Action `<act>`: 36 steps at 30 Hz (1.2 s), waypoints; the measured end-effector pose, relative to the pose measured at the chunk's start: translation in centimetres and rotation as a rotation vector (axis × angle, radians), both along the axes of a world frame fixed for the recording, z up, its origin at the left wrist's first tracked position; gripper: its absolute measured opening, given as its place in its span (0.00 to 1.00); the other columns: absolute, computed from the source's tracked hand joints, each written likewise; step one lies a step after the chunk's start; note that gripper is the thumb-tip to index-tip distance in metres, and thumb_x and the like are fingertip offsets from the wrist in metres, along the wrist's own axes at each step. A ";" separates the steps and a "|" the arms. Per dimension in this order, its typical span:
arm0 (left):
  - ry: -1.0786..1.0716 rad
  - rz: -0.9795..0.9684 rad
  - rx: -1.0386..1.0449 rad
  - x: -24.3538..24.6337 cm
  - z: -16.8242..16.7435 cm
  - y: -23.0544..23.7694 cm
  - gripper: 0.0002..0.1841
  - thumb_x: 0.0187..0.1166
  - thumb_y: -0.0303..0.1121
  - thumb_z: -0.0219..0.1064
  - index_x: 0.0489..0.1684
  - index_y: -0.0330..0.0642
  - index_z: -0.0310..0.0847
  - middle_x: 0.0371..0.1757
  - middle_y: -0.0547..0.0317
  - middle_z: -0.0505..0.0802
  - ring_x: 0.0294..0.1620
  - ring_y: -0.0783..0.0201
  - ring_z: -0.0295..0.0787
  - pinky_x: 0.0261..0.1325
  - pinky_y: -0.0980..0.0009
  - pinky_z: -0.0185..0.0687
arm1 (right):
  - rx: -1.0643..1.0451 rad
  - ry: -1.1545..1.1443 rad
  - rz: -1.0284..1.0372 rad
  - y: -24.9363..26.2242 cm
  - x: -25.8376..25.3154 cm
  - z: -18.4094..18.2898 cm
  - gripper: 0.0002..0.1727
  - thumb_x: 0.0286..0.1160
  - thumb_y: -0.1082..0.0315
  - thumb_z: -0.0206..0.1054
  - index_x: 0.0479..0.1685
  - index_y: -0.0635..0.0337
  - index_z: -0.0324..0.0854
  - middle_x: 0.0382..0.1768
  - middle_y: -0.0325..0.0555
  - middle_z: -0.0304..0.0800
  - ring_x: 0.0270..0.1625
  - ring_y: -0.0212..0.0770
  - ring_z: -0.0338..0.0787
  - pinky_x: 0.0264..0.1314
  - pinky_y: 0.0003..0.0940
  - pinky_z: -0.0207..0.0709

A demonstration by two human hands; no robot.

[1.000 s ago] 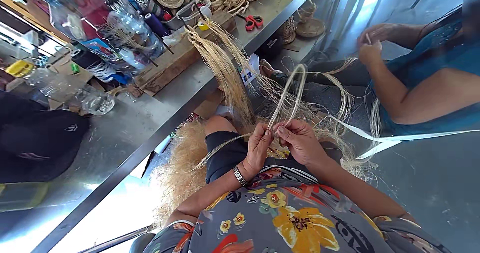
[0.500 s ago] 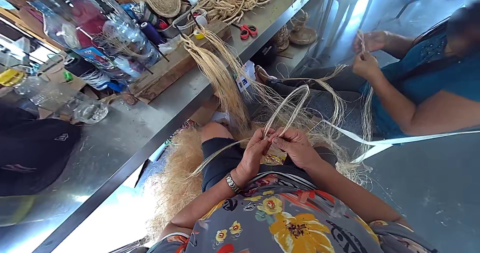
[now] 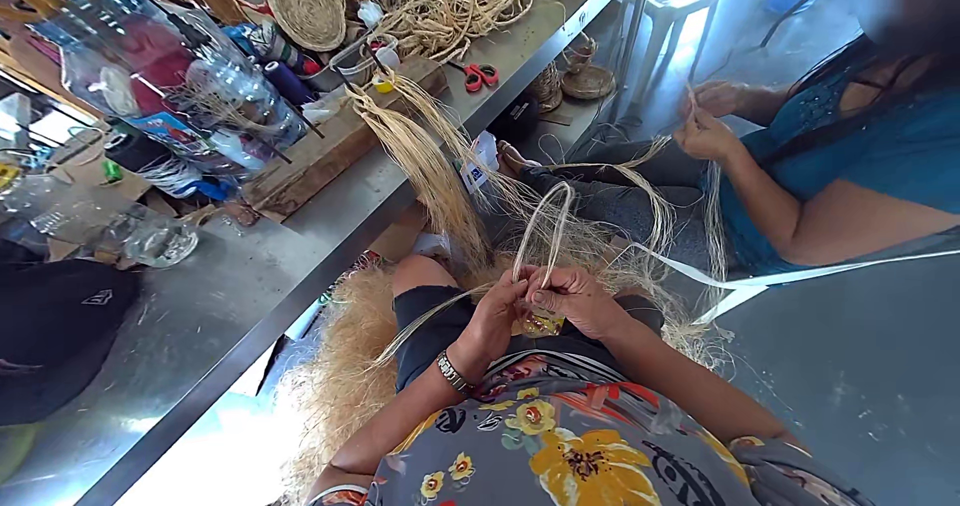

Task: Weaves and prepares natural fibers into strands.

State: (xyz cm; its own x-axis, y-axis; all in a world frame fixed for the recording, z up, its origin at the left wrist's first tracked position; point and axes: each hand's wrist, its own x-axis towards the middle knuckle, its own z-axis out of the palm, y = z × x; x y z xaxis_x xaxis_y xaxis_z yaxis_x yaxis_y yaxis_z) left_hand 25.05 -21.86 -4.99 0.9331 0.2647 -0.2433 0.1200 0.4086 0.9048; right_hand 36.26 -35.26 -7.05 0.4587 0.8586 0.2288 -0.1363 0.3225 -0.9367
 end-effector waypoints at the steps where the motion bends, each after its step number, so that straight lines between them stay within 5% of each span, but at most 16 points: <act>1: -0.014 -0.041 0.004 0.0 0.1 0.2 0.16 0.87 0.31 0.46 0.61 0.42 0.80 0.47 0.64 0.90 0.47 0.73 0.87 0.52 0.76 0.83 | 0.007 0.016 0.032 0.0 0.1 0.0 0.06 0.77 0.73 0.69 0.34 0.55 0.90 0.41 0.29 0.93 0.44 0.22 0.88 0.51 0.21 0.83; 10: -0.205 -0.301 -0.083 0.7 -0.3 1.4 0.20 0.84 0.41 0.52 0.66 0.46 0.83 0.41 0.66 0.92 0.41 0.76 0.87 0.51 0.78 0.84 | 0.110 0.237 0.291 0.0 0.0 -0.9 0.06 0.78 0.69 0.71 0.37 0.50 0.93 0.37 0.29 0.94 0.40 0.23 0.90 0.45 0.21 0.85; 14: -0.189 -0.220 -0.046 0.8 0.1 1.0 0.17 0.85 0.34 0.46 0.50 0.45 0.84 0.31 0.66 0.90 0.29 0.77 0.84 0.38 0.80 0.82 | 0.156 0.250 0.350 0.1 -0.3 -1.5 0.06 0.79 0.67 0.71 0.39 0.48 0.94 0.39 0.29 0.95 0.42 0.23 0.90 0.47 0.20 0.85; 21: -0.268 -0.063 -0.044 0.6 0.4 1.4 0.18 0.86 0.32 0.43 0.32 0.52 0.81 0.47 0.64 0.92 0.51 0.70 0.87 0.56 0.71 0.82 | 0.214 0.286 0.374 0.2 0.4 -1.7 0.06 0.80 0.63 0.71 0.43 0.49 0.93 0.44 0.31 0.94 0.44 0.24 0.91 0.47 0.22 0.86; 24: -0.261 -0.045 -0.045 0.5 0.8 1.5 0.18 0.86 0.32 0.43 0.37 0.51 0.82 0.47 0.63 0.92 0.52 0.68 0.88 0.58 0.69 0.82 | 0.225 0.266 0.396 0.3 0.5 -1.6 0.06 0.81 0.64 0.70 0.44 0.48 0.93 0.44 0.30 0.94 0.44 0.24 0.91 0.47 0.21 0.86; 29: -0.158 -0.182 -0.043 0.6 0.6 1.6 0.21 0.87 0.32 0.42 0.65 0.40 0.80 0.54 0.58 0.93 0.50 0.72 0.89 0.55 0.74 0.84 | 0.165 0.233 0.411 0.5 -0.2 -1.4 0.05 0.79 0.66 0.71 0.41 0.48 0.94 0.42 0.29 0.94 0.43 0.23 0.90 0.47 0.21 0.86; 36: -0.217 -0.192 0.005 0.4 0.4 1.6 0.23 0.87 0.36 0.41 0.63 0.42 0.82 0.55 0.58 0.92 0.51 0.70 0.89 0.56 0.73 0.85 | 0.095 0.189 0.343 0.5 -0.3 -1.7 0.05 0.79 0.67 0.70 0.39 0.50 0.93 0.40 0.29 0.94 0.41 0.24 0.90 0.46 0.22 0.86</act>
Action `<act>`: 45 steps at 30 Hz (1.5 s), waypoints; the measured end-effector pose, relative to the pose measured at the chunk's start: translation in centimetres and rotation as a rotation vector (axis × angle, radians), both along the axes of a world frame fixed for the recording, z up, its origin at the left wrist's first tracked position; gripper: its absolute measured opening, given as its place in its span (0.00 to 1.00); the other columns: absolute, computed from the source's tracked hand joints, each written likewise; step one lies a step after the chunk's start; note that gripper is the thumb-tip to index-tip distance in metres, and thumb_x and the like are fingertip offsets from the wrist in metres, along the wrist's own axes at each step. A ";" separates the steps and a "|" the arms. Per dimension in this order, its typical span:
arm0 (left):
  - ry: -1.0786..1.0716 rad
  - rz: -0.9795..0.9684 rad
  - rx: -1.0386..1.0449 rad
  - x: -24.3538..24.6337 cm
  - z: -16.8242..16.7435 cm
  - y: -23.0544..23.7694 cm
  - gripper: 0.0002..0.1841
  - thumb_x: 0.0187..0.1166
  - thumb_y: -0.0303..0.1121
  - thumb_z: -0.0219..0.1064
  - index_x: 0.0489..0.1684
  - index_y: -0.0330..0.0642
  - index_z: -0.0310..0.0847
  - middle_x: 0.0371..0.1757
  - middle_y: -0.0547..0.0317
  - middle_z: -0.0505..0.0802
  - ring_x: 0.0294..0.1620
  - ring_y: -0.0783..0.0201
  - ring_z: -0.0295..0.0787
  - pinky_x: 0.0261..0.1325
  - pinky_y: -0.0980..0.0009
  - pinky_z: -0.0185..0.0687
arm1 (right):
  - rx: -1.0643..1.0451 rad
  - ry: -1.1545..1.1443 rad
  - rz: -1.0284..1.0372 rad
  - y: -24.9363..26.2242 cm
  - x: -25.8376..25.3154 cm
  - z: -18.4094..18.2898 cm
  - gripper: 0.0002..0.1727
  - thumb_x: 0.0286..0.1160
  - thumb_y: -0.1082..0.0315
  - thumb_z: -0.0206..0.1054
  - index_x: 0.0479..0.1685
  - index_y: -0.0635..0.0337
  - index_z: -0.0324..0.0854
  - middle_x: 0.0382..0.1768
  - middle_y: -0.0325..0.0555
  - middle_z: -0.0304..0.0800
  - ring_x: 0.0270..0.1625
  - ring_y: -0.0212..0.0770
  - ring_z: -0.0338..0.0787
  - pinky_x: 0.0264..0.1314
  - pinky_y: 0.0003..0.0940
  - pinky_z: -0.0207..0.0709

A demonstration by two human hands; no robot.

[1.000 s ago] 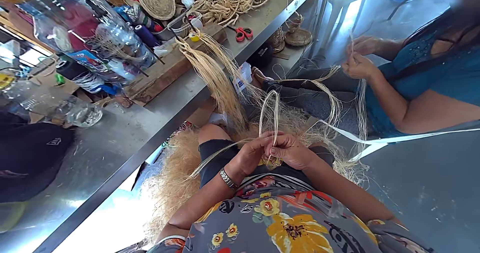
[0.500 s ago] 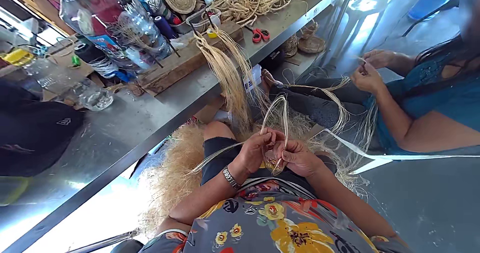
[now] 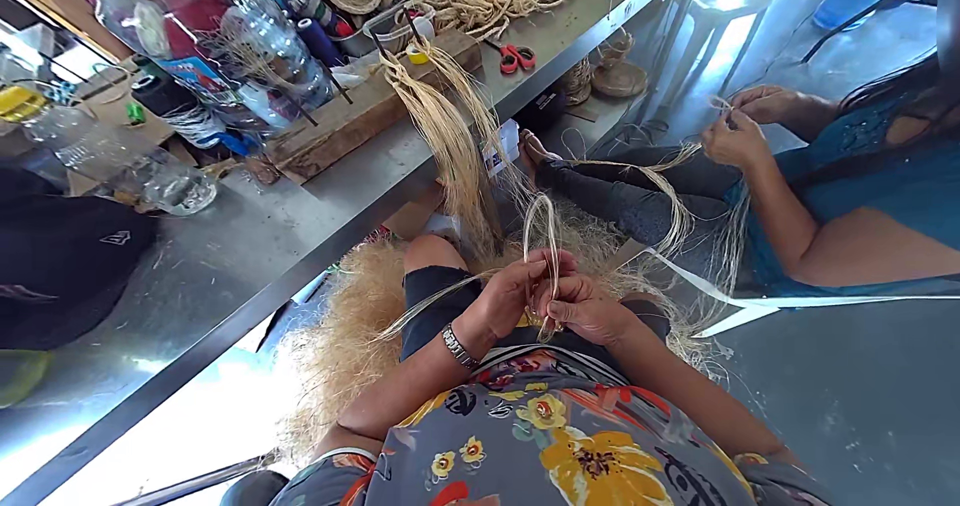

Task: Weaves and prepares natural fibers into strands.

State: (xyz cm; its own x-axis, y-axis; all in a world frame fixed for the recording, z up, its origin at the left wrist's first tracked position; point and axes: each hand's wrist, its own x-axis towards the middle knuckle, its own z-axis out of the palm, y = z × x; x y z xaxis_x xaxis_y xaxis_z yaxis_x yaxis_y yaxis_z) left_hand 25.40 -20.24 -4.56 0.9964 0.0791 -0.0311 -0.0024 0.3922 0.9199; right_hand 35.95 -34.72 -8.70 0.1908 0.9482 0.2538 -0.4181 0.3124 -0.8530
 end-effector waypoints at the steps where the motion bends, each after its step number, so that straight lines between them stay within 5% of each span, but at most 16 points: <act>1: 0.013 0.035 0.034 0.0 0.2 -0.1 0.22 0.86 0.35 0.41 0.63 0.43 0.82 0.55 0.59 0.92 0.50 0.70 0.88 0.56 0.73 0.83 | -0.028 -0.023 -0.047 0.0 -0.1 0.1 0.06 0.79 0.68 0.70 0.38 0.51 0.93 0.39 0.29 0.94 0.41 0.24 0.90 0.47 0.22 0.85; 8: 0.021 0.044 0.074 0.1 0.0 0.0 0.23 0.82 0.34 0.43 0.65 0.41 0.80 0.58 0.55 0.91 0.57 0.68 0.88 0.62 0.70 0.82 | 0.022 -0.087 -0.024 -0.1 0.3 -0.2 0.07 0.82 0.65 0.68 0.40 0.50 0.92 0.41 0.28 0.93 0.44 0.24 0.90 0.49 0.23 0.85; 13: 0.005 0.064 0.049 0.2 0.1 -0.2 0.20 0.83 0.33 0.41 0.50 0.44 0.84 0.52 0.59 0.92 0.44 0.71 0.88 0.47 0.74 0.84 | 0.063 -0.068 0.061 -0.1 0.3 -0.3 0.07 0.82 0.63 0.68 0.41 0.50 0.92 0.42 0.28 0.94 0.45 0.24 0.90 0.49 0.23 0.85; 20: -0.057 0.179 -0.020 0.1 0.0 -0.1 0.17 0.87 0.31 0.41 0.38 0.48 0.80 0.43 0.62 0.91 0.46 0.69 0.88 0.52 0.70 0.84 | 0.115 -0.011 0.068 -0.1 0.8 -0.3 0.07 0.83 0.62 0.68 0.44 0.48 0.92 0.45 0.29 0.93 0.47 0.25 0.90 0.49 0.23 0.84; 36: -0.066 0.332 0.166 -0.4 0.4 0.3 0.14 0.80 0.29 0.44 0.35 0.47 0.79 0.45 0.62 0.91 0.51 0.68 0.88 0.59 0.67 0.82 | 0.119 0.045 -0.030 -0.3 1.4 -0.5 0.07 0.82 0.62 0.69 0.44 0.48 0.93 0.47 0.34 0.94 0.48 0.28 0.91 0.50 0.24 0.86; 45: -0.055 0.249 -0.045 -0.9 0.5 1.2 0.18 0.86 0.36 0.40 0.35 0.52 0.79 0.45 0.62 0.91 0.49 0.64 0.89 0.55 0.63 0.86 | 0.040 0.038 -0.139 -0.4 1.7 -0.8 0.07 0.80 0.60 0.71 0.40 0.49 0.94 0.49 0.36 0.94 0.47 0.30 0.91 0.52 0.27 0.87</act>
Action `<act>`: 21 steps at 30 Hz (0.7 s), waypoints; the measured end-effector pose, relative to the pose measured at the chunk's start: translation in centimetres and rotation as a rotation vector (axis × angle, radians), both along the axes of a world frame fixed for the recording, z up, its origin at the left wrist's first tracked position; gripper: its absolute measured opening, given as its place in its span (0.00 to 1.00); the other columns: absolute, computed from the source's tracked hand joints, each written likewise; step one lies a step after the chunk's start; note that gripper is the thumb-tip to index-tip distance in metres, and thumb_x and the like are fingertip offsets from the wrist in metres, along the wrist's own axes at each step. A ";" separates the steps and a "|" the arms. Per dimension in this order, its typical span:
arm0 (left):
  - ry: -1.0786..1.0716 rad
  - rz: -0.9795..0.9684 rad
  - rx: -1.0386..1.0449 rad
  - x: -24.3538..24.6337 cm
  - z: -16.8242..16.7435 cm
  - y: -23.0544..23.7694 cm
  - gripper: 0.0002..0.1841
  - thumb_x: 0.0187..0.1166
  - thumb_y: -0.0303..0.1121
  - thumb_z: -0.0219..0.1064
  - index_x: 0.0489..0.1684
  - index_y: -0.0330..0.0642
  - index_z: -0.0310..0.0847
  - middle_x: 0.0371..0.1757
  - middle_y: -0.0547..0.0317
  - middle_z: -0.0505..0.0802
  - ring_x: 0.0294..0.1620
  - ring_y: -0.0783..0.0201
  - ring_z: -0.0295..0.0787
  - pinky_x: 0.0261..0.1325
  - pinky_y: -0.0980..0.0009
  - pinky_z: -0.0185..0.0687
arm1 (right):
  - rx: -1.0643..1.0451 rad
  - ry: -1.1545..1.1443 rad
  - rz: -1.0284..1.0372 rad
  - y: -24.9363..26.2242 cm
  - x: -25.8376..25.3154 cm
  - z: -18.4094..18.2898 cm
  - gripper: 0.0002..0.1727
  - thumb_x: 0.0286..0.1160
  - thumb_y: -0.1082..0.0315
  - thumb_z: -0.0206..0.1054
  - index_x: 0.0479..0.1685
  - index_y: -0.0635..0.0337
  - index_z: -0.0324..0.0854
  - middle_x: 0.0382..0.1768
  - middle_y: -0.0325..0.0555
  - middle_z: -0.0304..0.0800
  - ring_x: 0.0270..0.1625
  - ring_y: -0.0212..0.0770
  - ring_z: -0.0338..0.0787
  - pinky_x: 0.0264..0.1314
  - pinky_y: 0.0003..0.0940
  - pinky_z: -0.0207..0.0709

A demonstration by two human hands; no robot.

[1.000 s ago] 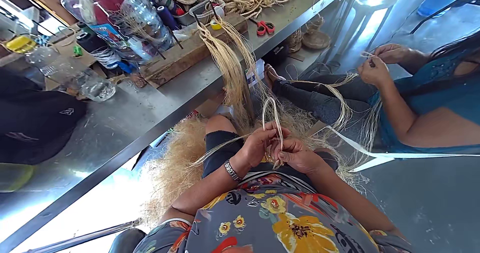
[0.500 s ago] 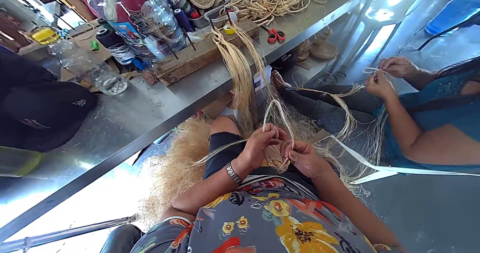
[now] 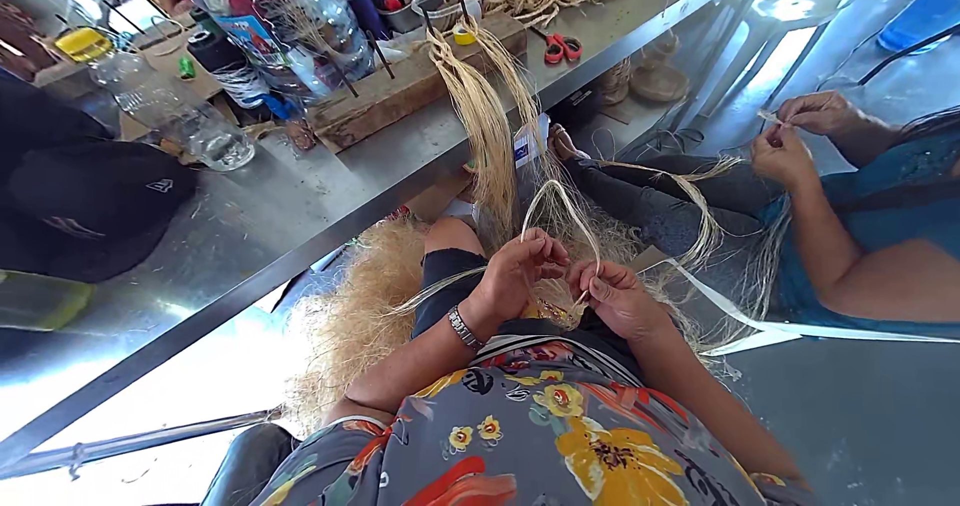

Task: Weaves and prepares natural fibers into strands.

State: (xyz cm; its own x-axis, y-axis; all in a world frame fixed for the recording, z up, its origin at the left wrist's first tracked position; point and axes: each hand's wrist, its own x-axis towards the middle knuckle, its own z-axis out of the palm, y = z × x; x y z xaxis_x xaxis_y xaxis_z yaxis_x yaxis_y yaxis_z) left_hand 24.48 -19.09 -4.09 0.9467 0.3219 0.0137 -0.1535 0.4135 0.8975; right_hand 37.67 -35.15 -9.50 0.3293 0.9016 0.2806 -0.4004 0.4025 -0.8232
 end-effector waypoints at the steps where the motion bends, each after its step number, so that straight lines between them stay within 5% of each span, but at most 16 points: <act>1: -0.005 -0.022 -0.025 -0.1 0.0 0.2 0.19 0.86 0.37 0.40 0.34 0.53 0.79 0.45 0.62 0.91 0.49 0.64 0.89 0.55 0.63 0.86 | -0.010 -0.006 -0.024 0.0 0.1 0.0 0.07 0.79 0.60 0.71 0.40 0.48 0.94 0.49 0.35 0.94 0.48 0.29 0.91 0.52 0.27 0.86; 5: -0.003 -0.110 -0.133 -0.4 0.2 0.5 0.20 0.90 0.39 0.35 0.39 0.54 0.77 0.32 0.65 0.87 0.38 0.66 0.89 0.51 0.64 0.88 | -0.019 0.029 -0.076 -0.3 0.3 0.1 0.05 0.77 0.60 0.73 0.39 0.47 0.94 0.49 0.35 0.94 0.48 0.30 0.91 0.53 0.28 0.87; 11: -0.006 -0.372 -0.306 -1.3 -0.5 2.5 0.17 0.91 0.39 0.39 0.54 0.50 0.77 0.16 0.71 0.74 0.16 0.72 0.75 0.28 0.71 0.84 | 0.021 0.214 -0.034 -1.1 0.7 1.2 0.10 0.86 0.58 0.63 0.44 0.46 0.91 0.45 0.42 0.96 0.47 0.39 0.96 0.56 0.40 0.91; 13: 0.058 -0.412 -0.221 -2.1 -0.1 3.6 0.16 0.90 0.39 0.41 0.57 0.52 0.77 0.17 0.73 0.74 0.15 0.75 0.73 0.25 0.75 0.80 | -0.010 0.206 -0.045 -2.1 1.6 2.2 0.12 0.89 0.58 0.60 0.43 0.44 0.89 0.29 0.33 0.91 0.32 0.31 0.91 0.42 0.33 0.91; 15: 0.151 -0.396 -0.073 -3.2 1.0 4.7 0.13 0.87 0.37 0.46 0.54 0.53 0.77 0.16 0.76 0.73 0.13 0.78 0.69 0.21 0.80 0.74 | -0.095 0.086 -0.092 -3.5 3.0 3.2 0.12 0.90 0.60 0.56 0.40 0.44 0.85 0.20 0.26 0.79 0.19 0.21 0.75 0.23 0.17 0.73; 18: 0.273 -0.327 0.183 -5.5 3.7 6.3 0.13 0.84 0.35 0.49 0.45 0.53 0.83 0.14 0.78 0.71 0.11 0.83 0.61 0.16 0.85 0.59 | -0.242 -0.181 -0.192 -6.3 5.4 4.8 0.12 0.87 0.62 0.57 0.38 0.43 0.85 0.21 0.23 0.76 0.16 0.17 0.64 0.17 0.12 0.59; 21: 0.304 -0.244 0.553 -8.0 6.3 8.0 0.13 0.82 0.34 0.50 0.41 0.56 0.84 0.20 0.80 0.75 0.16 0.86 0.62 0.20 0.87 0.57 | -0.319 -0.469 -0.273 -8.9 7.6 6.4 0.12 0.87 0.59 0.58 0.36 0.41 0.87 0.23 0.19 0.80 0.17 0.14 0.66 0.19 0.10 0.60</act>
